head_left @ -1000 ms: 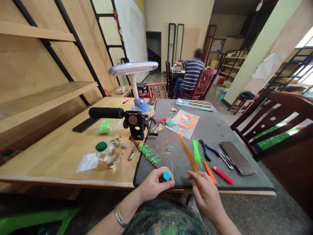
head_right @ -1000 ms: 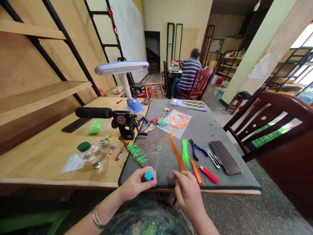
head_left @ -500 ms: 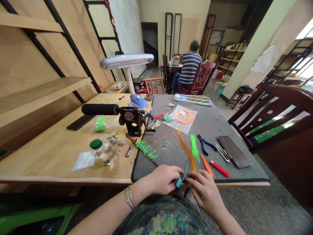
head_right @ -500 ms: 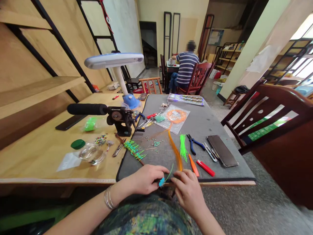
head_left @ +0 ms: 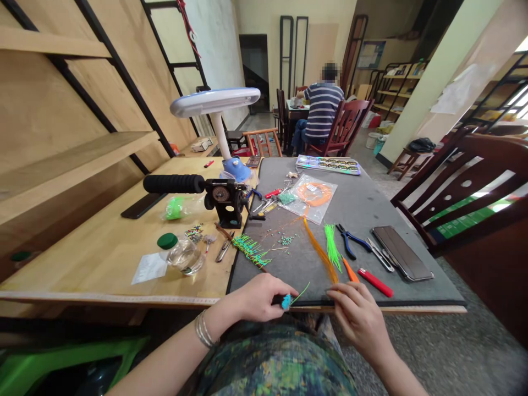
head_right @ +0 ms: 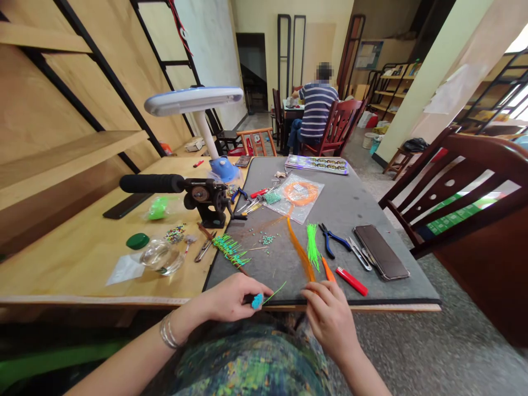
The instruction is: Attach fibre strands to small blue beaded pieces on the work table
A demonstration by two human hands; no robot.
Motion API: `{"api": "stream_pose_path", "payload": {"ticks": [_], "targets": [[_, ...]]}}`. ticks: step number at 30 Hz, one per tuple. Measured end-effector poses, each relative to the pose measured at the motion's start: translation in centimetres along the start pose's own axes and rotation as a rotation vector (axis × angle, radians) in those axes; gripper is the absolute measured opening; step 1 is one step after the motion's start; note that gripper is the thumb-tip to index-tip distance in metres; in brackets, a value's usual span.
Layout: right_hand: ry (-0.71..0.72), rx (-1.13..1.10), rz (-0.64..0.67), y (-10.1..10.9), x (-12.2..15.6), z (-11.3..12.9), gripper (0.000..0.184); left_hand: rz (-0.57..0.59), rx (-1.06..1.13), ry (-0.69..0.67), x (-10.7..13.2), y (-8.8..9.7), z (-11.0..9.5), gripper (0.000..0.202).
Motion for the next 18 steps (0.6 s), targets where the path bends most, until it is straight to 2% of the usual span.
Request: {"api": "stream_pose_path", "payload": {"ticks": [3,8,14,18], "targets": [[0.031,-0.072,0.013,-0.8,-2.0,-0.2,0.026,-0.014,0.039,0.009,0.2,0.2,0.1,0.031],[0.059,-0.073,0.066,-2.2,-4.8,-0.9,0.025,-0.078,0.39,0.104,1.4,1.3,0.5,0.02],[0.24,-0.034,0.269,-3.1,-6.4,-0.4,0.027,-0.262,0.798,0.189,3.2,1.9,2.0,0.019],[0.337,-0.013,0.408,-3.3,-7.6,-0.1,0.029,-0.284,1.042,0.221,3.7,1.4,2.7,0.021]]}}
Point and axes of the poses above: each hand's wrist, its own x-axis away from the middle knuckle, its own y-axis out of the back of the hand, z = x × y, the point moved 2 cm from there along -x, towards the middle knuckle, and after that the axes turned 15 degrees about y, right-handed, at the moved point
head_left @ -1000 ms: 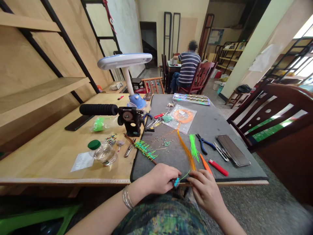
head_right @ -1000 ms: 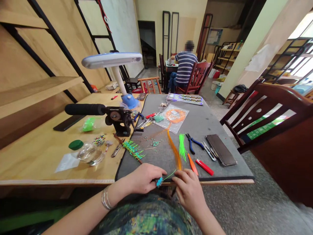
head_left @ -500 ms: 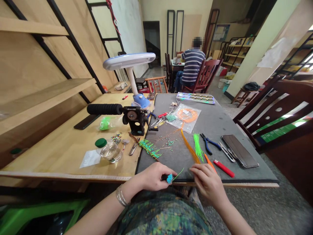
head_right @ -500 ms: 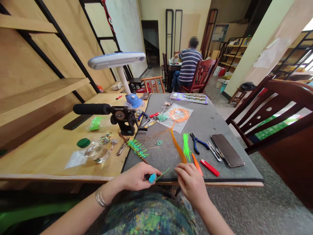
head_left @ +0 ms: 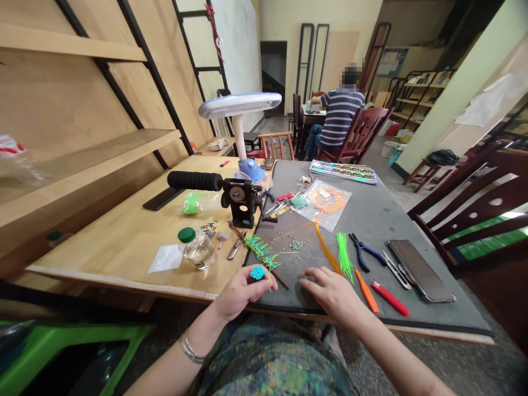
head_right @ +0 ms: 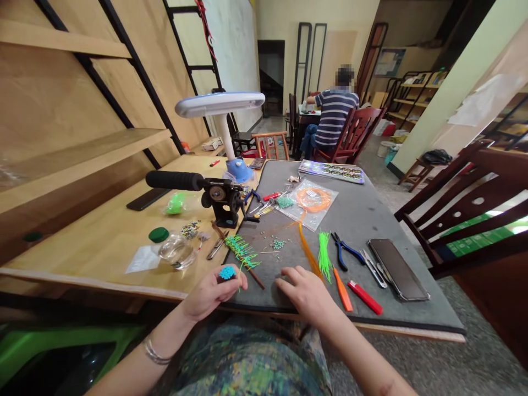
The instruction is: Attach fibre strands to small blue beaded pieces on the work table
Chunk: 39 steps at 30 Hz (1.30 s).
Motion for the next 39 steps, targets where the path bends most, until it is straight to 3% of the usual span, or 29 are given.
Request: {"api": "stream_pose_path", "payload": {"ticks": [6,12,17,29,33,39], "targets": [[0.064,-0.098,0.106,0.2,-1.3,-0.7,0.018,0.042,0.116,0.0,0.3,0.1,0.2,0.02],[0.063,-0.284,-0.081,0.5,-0.3,-1.5,0.025,0.047,0.164,-0.002,0.5,0.4,0.5,0.018],[0.063,-0.4,-0.068,1.0,1.3,-1.4,0.039,0.015,0.181,0.003,0.4,0.9,0.8,0.018],[0.045,-0.166,-0.013,0.3,0.9,0.2,0.018,0.02,0.178,0.028,0.5,0.3,0.9,0.021],[-0.064,-0.283,-0.185,-0.1,1.3,0.2,0.02,0.01,0.197,0.034,0.6,0.1,1.2,0.021],[-0.609,-0.756,-0.716,-1.1,1.5,-1.3,0.024,-0.028,0.127,-0.007,-0.9,-2.1,0.8,0.024]]}}
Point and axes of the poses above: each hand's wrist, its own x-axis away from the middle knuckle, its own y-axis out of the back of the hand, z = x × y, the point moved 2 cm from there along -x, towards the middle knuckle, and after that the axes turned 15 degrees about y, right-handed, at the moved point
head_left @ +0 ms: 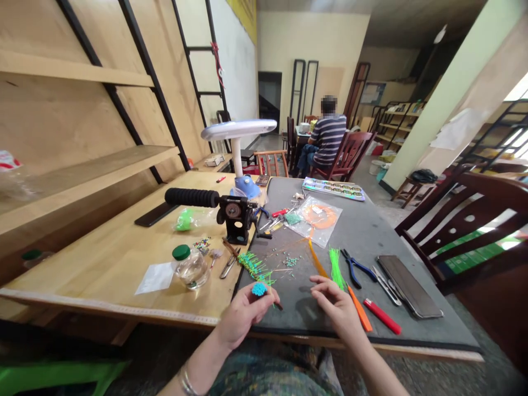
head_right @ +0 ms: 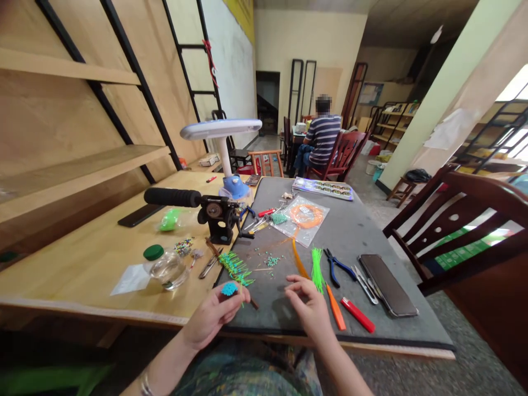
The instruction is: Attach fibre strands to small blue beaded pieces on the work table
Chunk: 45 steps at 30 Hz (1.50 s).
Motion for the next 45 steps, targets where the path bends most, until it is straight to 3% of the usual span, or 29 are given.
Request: {"api": "stream_pose_path", "payload": {"ticks": [2,5,8,11,16,24,38,45], "targets": [[-0.123,-0.178,-0.133,-0.4,-0.3,-0.3,0.029,-0.031,-0.017,-0.015,-1.3,-1.7,-0.1,0.028],[-0.2,-0.347,-0.281,-0.9,-0.4,-0.6,0.03,-0.037,-0.064,-0.055,-3.4,-4.6,-0.1,0.037],[-0.213,-0.437,-0.354,-1.1,-0.2,-0.8,0.029,0.045,-0.123,-0.147,-5.0,-6.8,-0.1,0.037],[-0.257,-0.498,-0.392,-0.6,-0.2,-1.0,0.029,0.069,-0.19,-0.164,-5.7,-7.7,0.3,0.034],[-0.376,-0.573,-0.436,0.1,-0.8,0.0,0.031,0.004,-0.196,-0.088,-6.2,-7.2,0.9,0.038],[-0.373,-0.667,-0.397,-0.9,-1.3,0.2,0.032,-0.022,-0.124,0.07,-6.6,-6.4,1.7,0.044],[-0.376,-0.647,-0.431,0.6,-2.5,-0.2,0.034,0.02,-0.168,0.065,-6.9,-5.9,2.0,0.041],[-0.333,-0.585,-0.339,0.6,-1.8,-0.3,0.032,-0.018,0.004,0.099,-6.5,-5.5,1.0,0.046]]}}
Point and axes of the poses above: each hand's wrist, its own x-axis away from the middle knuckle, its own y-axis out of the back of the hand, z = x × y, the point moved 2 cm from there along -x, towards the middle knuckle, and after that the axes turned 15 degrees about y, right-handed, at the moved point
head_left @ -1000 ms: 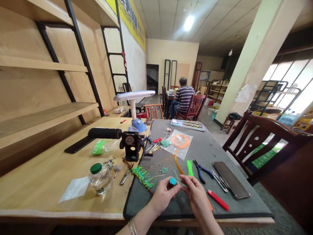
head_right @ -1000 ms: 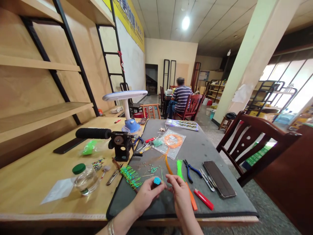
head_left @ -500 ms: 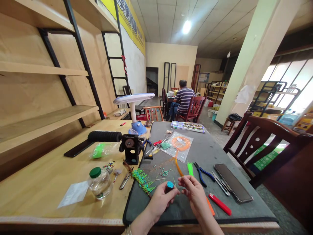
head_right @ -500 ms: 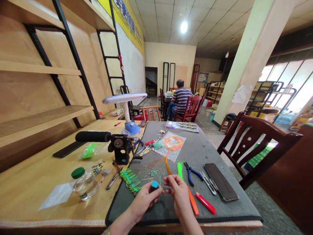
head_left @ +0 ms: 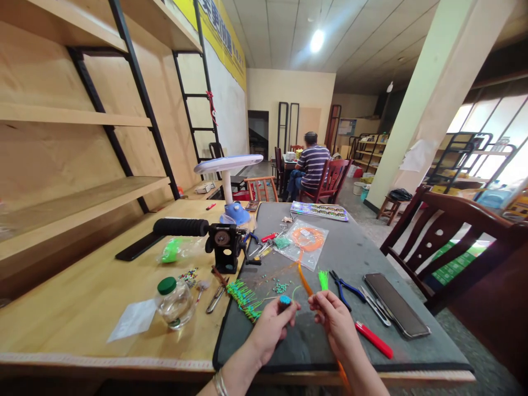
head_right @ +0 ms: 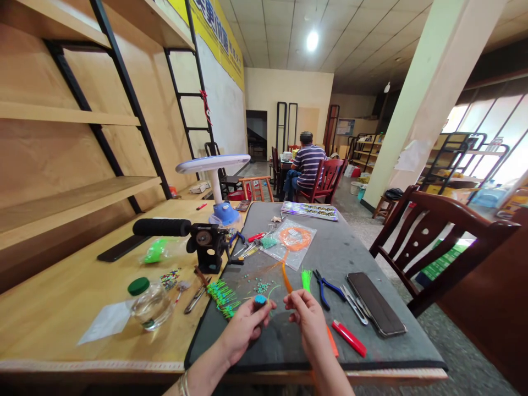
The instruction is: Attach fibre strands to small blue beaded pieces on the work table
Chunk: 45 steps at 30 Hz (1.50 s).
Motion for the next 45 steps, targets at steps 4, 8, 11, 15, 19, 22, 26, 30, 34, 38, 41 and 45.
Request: {"api": "stream_pose_path", "payload": {"ticks": [4,8,11,15,19,22,26,30,34,38,41,45], "targets": [[-0.025,0.089,0.162,-0.4,1.2,-0.2,0.034,0.013,0.112,0.061,0.4,-0.1,-0.4,0.047],[-0.063,0.097,0.293,-1.5,2.4,-0.6,0.036,0.012,0.133,0.083,0.4,-0.2,-0.3,0.048],[-0.08,0.089,0.326,-2.3,2.9,-0.9,0.037,0.006,0.138,0.089,0.2,-0.2,0.0,0.047],[-0.083,0.075,0.311,-2.7,3.1,-1.3,0.035,-0.003,0.179,0.083,0.0,0.1,0.2,0.048],[-0.087,0.088,0.314,-2.8,3.1,-1.7,0.032,0.01,0.19,0.08,-0.1,0.4,0.2,0.048],[-0.095,0.109,0.307,-2.9,3.0,-1.9,0.028,0.022,0.187,0.089,-0.1,0.5,0.1,0.048],[-0.124,0.125,0.295,-3.3,3.0,-1.8,0.023,0.027,0.186,0.093,-0.1,0.6,0.0,0.049],[-0.147,0.135,0.261,-3.6,2.9,-1.7,0.018,0.036,0.19,0.089,-0.2,0.7,0.1,0.047],[-0.16,0.13,0.245,-3.8,2.9,-2.0,0.018,0.049,0.201,0.068,-0.5,1.0,0.3,0.044],[-0.154,0.133,0.249,-3.8,2.8,-2.2,0.017,0.05,0.2,0.071,-0.7,1.3,0.5,0.043],[-0.148,0.132,0.247,-3.9,2.8,-2.0,0.017,0.047,0.192,0.08,-0.8,1.3,0.5,0.044],[-0.144,0.13,0.244,-4.0,2.8,-2.0,0.018,0.042,0.183,0.073,-0.8,1.2,0.4,0.044]]}}
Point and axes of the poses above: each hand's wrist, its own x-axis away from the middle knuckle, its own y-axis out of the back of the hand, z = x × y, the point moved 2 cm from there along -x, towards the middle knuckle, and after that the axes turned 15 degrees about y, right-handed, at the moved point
